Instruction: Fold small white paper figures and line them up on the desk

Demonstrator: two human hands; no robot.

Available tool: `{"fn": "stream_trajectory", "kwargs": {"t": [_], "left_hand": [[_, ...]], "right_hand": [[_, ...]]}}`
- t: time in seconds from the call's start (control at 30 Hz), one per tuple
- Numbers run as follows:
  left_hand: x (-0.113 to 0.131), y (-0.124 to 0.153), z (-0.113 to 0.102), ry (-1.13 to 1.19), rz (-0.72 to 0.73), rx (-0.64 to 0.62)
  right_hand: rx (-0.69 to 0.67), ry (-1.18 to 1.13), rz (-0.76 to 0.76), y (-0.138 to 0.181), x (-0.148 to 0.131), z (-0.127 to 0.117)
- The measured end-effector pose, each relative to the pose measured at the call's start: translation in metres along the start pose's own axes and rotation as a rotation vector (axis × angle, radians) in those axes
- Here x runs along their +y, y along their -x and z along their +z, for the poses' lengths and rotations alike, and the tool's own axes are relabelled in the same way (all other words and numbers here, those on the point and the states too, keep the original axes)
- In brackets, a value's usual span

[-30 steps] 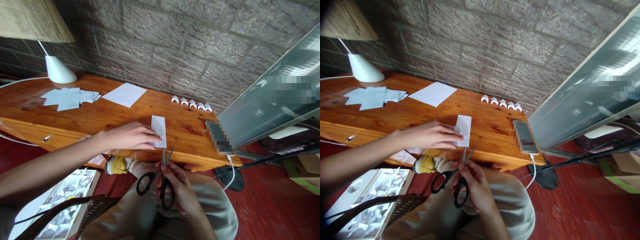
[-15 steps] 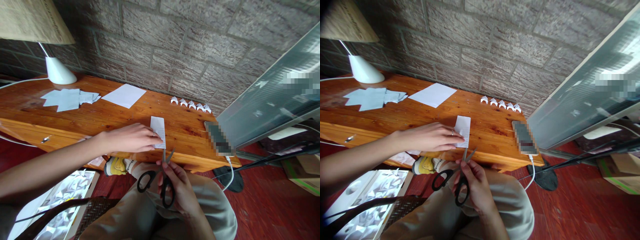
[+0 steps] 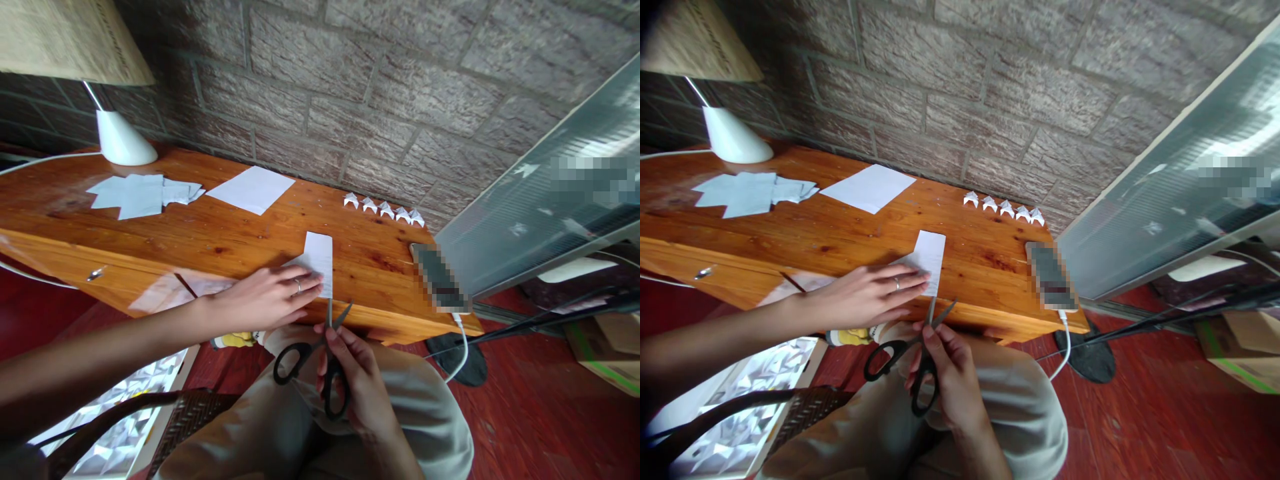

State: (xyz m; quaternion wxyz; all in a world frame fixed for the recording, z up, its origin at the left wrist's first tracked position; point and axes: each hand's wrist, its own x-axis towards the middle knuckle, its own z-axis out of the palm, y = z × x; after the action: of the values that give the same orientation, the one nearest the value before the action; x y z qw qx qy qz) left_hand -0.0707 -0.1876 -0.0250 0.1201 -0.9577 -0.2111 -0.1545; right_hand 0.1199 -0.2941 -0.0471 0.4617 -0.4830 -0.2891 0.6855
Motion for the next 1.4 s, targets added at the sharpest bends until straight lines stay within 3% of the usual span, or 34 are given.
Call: {"fn": "stream_trajectory", "kwargs": {"t": [1.4], "left_hand": [[-0.0050,0.0024,-0.0016,-0.028,0.032,-0.006]], "right_hand": [[0.056,0.028,-0.029,0.0041,0.0025,-0.0022]]}}
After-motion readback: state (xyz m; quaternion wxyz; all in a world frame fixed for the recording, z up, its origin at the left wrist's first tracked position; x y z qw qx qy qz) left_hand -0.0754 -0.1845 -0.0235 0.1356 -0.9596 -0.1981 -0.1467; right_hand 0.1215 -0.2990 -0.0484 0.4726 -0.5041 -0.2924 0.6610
